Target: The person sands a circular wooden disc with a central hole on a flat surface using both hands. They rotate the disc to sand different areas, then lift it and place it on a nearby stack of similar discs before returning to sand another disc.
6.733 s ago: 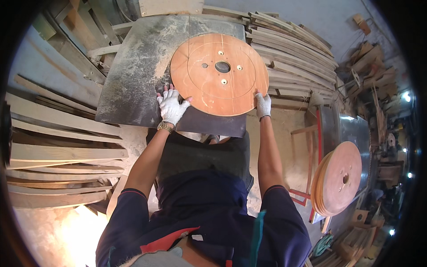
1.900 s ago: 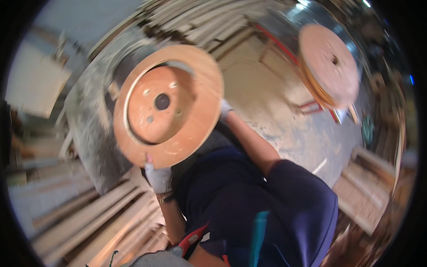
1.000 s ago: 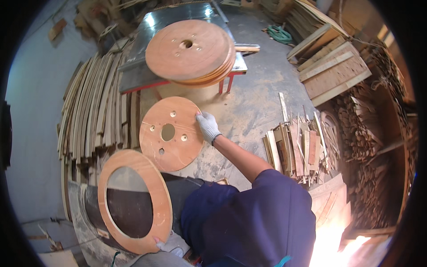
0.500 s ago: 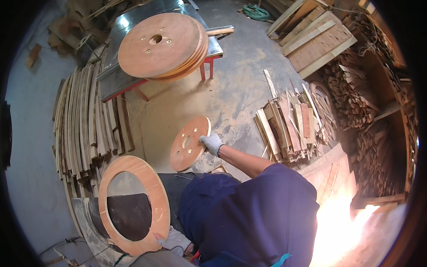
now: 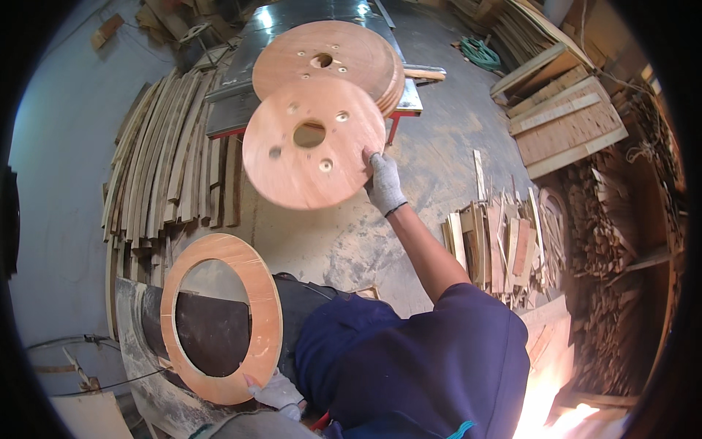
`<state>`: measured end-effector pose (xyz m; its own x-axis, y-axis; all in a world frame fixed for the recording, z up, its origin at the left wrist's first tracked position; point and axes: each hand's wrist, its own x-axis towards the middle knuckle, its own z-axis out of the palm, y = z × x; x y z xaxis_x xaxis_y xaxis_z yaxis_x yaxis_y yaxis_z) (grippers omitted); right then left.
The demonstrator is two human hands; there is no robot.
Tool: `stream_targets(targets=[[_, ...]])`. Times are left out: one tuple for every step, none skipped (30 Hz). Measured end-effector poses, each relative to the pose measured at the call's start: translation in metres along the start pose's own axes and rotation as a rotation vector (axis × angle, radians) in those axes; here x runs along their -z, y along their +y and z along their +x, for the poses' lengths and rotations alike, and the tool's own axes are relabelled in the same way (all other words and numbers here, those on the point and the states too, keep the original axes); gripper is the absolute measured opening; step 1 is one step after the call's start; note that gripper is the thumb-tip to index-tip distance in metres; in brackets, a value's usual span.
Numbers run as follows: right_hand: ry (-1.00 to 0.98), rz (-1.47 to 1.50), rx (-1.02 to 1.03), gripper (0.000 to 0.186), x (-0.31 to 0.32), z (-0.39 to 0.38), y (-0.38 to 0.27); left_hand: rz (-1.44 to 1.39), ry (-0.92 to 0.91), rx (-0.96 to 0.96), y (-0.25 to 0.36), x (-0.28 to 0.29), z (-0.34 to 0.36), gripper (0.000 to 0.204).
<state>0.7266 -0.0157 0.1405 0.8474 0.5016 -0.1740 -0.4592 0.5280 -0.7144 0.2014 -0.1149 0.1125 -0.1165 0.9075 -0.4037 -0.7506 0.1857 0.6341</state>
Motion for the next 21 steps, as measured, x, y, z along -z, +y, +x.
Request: stream_targets(targets=[[-0.11,-0.237,-0.153,0.041,0.008,0.005,-0.009,-0.012,-0.003,0.01,-0.001,0.005,0.003,0.059],[-0.114,-0.234,-0.118,0.039,0.008,0.01,-0.007,-0.002,-0.02,0.017,-0.003,0.01,0.003,0.06],[-0.118,-0.229,-0.078,0.037,0.003,0.014,-0.006,0.008,-0.042,0.025,-0.006,0.011,0.005,0.061],[-0.118,-0.224,-0.046,0.035,0.0,0.016,-0.004,0.024,-0.058,0.032,-0.006,0.013,0.004,0.062],[-0.123,-0.149,-0.041,0.033,0.003,0.028,0.0,0.047,-0.055,0.013,-0.007,0.017,0.004,0.063],[-0.093,-0.033,-0.016,0.034,0.001,0.036,0.006,0.071,-0.051,-0.004,-0.009,0.021,0.004,0.064],[-0.066,0.085,0.006,0.036,-0.006,0.042,0.011,0.092,-0.049,-0.026,-0.011,0.021,0.007,0.065],[-0.026,0.194,0.036,0.037,-0.005,0.048,0.012,0.093,-0.069,-0.01,-0.01,0.017,0.006,0.065],[-0.106,0.225,0.086,0.041,0.002,0.065,0.014,0.094,-0.089,0.007,-0.009,0.012,0.005,0.066],[-0.134,0.201,0.064,0.041,-0.003,0.073,0.016,0.099,-0.097,0.011,-0.006,0.011,0.001,0.067],[-0.165,0.178,0.048,0.041,-0.011,0.082,0.015,0.065,-0.05,0.009,-0.006,0.012,0.0,0.065],[-0.198,0.154,0.03,0.042,-0.02,0.092,0.015,0.03,-0.002,0.005,-0.006,0.015,-0.001,0.062],[-0.203,0.074,0.084,0.043,-0.009,0.118,0.016,-0.012,0.033,0.016,-0.01,0.016,0.002,0.06],[-0.138,0.083,0.11,0.043,-0.011,0.128,0.025,-0.014,0.057,0.01,-0.011,0.02,0.003,0.06],[-0.075,0.093,0.132,0.044,-0.014,0.136,0.037,-0.016,0.084,0.001,-0.012,0.025,0.003,0.061],[-0.001,0.099,0.164,0.045,-0.013,0.146,0.042,-0.013,0.103,0.005,-0.016,0.025,0.006,0.061],[0.028,0.185,0.153,0.033,-0.031,0.154,0.062,-0.01,0.125,-0.038,-0.012,0.022,-0.001,0.061],[0.011,0.125,0.132,0.028,-0.036,0.176,0.069,0.0,0.133,-0.058,-0.01,0.012,-0.005,0.061],[0.007,0.06,0.121,0.023,-0.029,0.209,0.067,0.017,0.138,-0.062,-0.009,0.005,-0.007,0.061],[0.021,-0.001,0.121,0.018,-0.011,0.251,0.06,0.064,0.145,-0.055,-0.01,0.001,-0.004,0.063],[-0.143,-0.173,0.386,0.012,-0.028,0.3,0.029,0.064,0.143,-0.039,-0.021,0.003,0.004,0.065]])
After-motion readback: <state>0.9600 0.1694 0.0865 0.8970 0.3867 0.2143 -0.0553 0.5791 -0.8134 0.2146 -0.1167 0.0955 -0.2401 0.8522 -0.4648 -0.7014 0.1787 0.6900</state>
